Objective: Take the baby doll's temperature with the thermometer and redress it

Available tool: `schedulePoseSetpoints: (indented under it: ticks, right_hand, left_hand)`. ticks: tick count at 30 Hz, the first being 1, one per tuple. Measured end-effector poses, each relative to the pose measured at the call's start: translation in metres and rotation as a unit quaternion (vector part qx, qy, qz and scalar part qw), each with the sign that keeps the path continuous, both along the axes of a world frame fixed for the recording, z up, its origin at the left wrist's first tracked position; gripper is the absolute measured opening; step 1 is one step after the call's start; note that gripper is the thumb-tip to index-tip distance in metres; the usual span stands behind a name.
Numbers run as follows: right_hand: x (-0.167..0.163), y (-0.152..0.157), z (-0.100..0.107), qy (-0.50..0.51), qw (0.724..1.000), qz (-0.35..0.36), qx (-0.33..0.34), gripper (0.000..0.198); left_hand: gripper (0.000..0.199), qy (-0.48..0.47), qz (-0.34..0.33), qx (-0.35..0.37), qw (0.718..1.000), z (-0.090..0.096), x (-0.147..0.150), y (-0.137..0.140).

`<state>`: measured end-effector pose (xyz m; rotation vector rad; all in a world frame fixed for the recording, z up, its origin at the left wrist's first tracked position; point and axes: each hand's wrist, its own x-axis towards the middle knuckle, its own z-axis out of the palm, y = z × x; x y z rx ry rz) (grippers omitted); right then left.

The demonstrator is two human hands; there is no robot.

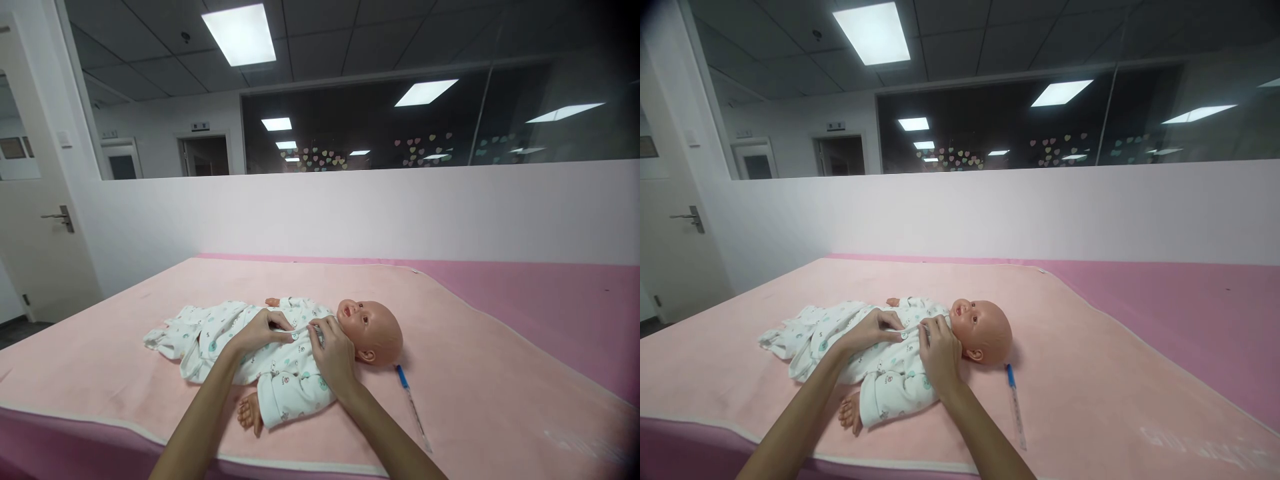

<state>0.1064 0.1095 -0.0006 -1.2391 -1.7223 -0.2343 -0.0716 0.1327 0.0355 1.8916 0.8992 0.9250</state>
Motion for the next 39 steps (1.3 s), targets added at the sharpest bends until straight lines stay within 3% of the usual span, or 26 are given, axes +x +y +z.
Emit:
schedulePoseSetpoints:
  ticks: [5, 10, 21, 27, 33, 37, 39]
  right_hand:
    - [0.0, 0.0, -0.002, 0.019, 0.999, 0.0, 0.04, 0.018]
    - [-0.001, -0.003, -0.003, -0.021, 0.996, 0.055, 0.071, 0.015]
    - [-0.009, -0.005, 0.001, 0.007, 0.998, 0.046, -0.031, 0.01]
    - [-0.008, -0.003, 0.006, 0.004, 0.999, 0.043, -0.019, 0.017]
    - [-0.023, 0.004, 0.014, -0.06, 0.997, 0.051, -0.012, 0.022]
    - [-0.039, 0.003, 0.018, -0.187, 0.978, 0.088, -0.01, 0.023]
    - [-0.043, 0.003, 0.017, -0.206, 0.975, 0.081, -0.012, 0.021]
  left_hand:
    - [0.021, 0.006, -0.023, -0.004, 1.0, 0.002, -0.001, -0.002]
    - [0.024, 0.016, -0.036, 0.005, 0.999, 0.003, -0.002, -0.003]
    - [0.023, 0.012, -0.023, 0.004, 1.0, 0.002, 0.001, 0.001]
    - [0.019, -0.024, 0.013, 0.001, 1.0, -0.001, 0.003, 0.001]
    - [0.033, -0.068, 0.016, -0.049, 0.996, -0.001, -0.009, 0.001]
    - [0.026, -0.073, 0.035, -0.045, 0.996, -0.001, -0.026, 0.002]
    - [0.025, -0.052, 0.036, -0.032, 0.998, -0.002, -0.034, 0.002]
